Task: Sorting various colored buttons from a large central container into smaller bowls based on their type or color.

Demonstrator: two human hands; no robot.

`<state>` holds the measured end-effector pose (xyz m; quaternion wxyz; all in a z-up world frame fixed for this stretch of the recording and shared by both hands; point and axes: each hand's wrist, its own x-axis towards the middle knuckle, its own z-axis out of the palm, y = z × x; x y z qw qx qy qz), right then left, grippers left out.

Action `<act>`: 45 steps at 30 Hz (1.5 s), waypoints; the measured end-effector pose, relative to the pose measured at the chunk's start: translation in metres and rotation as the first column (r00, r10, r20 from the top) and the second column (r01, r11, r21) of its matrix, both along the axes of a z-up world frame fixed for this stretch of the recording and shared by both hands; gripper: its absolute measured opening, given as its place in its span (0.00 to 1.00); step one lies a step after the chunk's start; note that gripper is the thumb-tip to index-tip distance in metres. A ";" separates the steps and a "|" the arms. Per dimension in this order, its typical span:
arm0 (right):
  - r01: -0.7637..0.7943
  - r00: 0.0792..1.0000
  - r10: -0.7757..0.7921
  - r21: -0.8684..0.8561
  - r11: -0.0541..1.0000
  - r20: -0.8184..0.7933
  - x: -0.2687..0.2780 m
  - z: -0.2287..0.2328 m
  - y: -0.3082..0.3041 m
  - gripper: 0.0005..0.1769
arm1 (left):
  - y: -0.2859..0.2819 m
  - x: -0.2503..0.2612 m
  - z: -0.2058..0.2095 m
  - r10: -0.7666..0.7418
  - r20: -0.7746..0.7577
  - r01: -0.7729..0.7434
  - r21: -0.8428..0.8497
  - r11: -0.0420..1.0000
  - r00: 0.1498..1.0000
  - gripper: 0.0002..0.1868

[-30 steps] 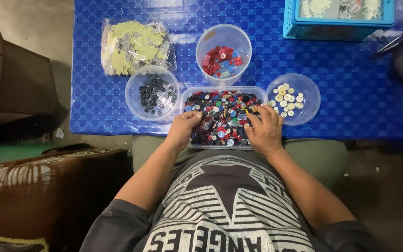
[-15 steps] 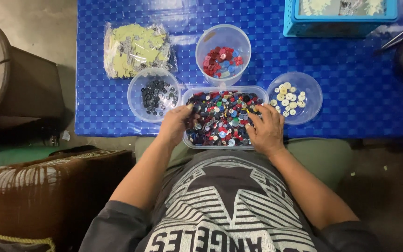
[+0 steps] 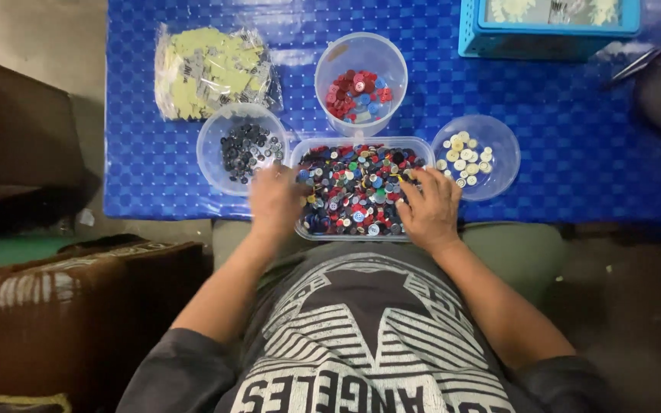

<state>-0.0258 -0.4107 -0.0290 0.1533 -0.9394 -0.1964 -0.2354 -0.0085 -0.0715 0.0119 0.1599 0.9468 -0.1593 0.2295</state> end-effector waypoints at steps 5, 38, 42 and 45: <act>-0.038 0.999 0.037 -0.102 0.994 -0.012 0.002 0.005 0.002 0.24 | -0.050 -0.023 -0.047 -0.036 -0.065 0.029 -0.116 0.993 0.997 0.16; -0.121 0.957 0.066 -0.182 0.976 -0.284 0.004 0.022 0.002 0.08 | -0.054 -0.026 -0.021 -0.029 -0.029 0.021 -0.239 0.971 0.999 0.09; -0.114 0.985 0.078 -0.231 0.966 -0.157 0.007 -0.015 0.001 0.09 | -0.053 -0.026 -0.029 -0.038 -0.004 0.036 -0.237 0.971 0.999 0.09; -0.149 0.982 0.136 -0.096 0.984 -0.131 0.008 0.006 0.001 0.19 | -0.054 -0.026 -0.027 -0.039 -0.010 0.035 -0.266 0.963 0.999 0.09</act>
